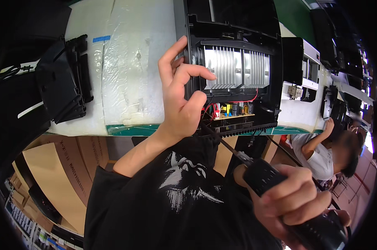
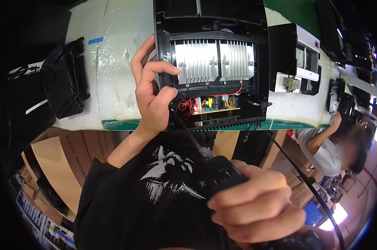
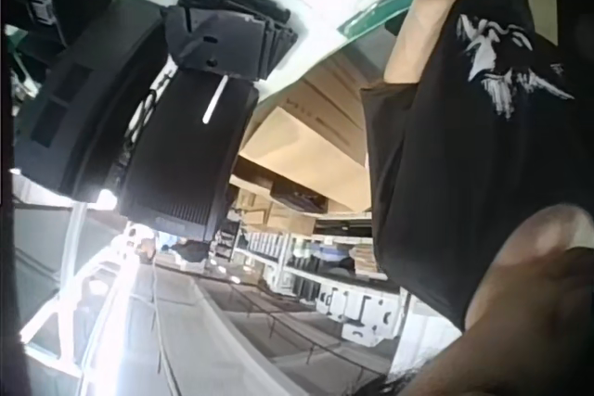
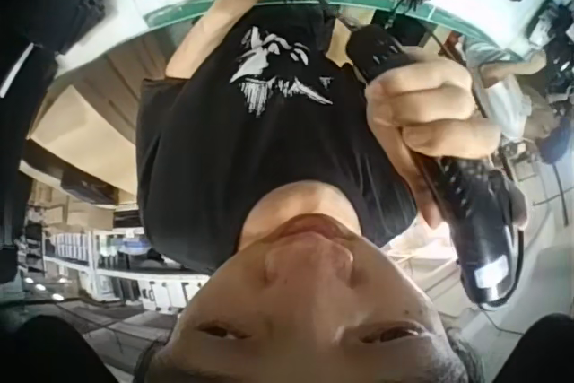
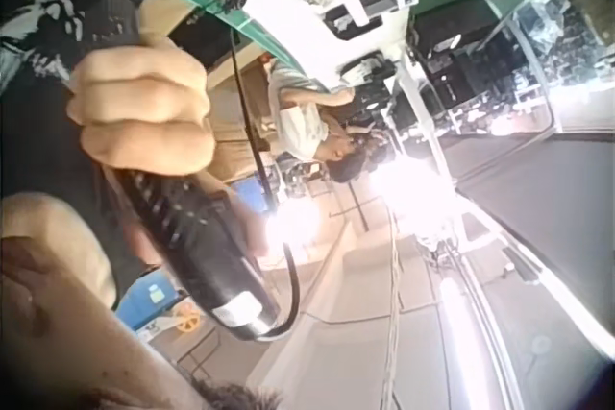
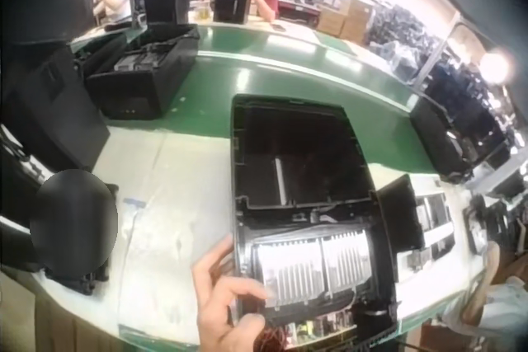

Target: The recorder assembles black plastic electronic enclosures on a production line, including inserting internal components and securing covers with an electric screwdriver.

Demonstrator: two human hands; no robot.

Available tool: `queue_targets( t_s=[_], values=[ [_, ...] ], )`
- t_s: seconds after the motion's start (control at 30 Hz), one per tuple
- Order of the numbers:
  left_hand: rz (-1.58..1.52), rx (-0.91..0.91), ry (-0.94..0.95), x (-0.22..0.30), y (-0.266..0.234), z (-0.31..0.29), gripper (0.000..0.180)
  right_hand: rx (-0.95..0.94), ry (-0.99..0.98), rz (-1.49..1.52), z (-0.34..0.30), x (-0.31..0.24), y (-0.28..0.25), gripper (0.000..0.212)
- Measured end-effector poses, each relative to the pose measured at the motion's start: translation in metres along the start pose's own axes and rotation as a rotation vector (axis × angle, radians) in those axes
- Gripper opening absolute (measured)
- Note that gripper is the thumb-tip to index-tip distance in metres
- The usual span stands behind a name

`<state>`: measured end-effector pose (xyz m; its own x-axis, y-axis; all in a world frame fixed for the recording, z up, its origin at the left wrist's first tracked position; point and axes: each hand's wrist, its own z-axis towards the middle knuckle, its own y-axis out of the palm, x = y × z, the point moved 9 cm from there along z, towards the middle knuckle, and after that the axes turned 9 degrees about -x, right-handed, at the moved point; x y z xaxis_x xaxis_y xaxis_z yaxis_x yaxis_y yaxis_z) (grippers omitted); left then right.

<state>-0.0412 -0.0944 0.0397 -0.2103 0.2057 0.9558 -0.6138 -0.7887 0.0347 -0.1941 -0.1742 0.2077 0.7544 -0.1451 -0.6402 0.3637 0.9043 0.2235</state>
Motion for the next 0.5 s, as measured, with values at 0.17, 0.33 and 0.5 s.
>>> queue_targets(
  t_s=[0.17,0.33,0.5],
  values=[
    [-0.028,-0.016,-0.001,0.001,0.003,0.002,0.028,-0.302,0.370,-0.090,0.002,0.022,0.015,0.022],
    [-0.014,-0.020,0.011,0.000,0.003,0.000,0.027,-0.274,0.362,-0.135,-0.001,0.026,0.014,0.020],
    [-0.026,-0.013,0.012,0.000,0.005,0.002,0.028,-0.238,0.341,-0.206,-0.004,0.032,0.016,0.018]
  ],
)
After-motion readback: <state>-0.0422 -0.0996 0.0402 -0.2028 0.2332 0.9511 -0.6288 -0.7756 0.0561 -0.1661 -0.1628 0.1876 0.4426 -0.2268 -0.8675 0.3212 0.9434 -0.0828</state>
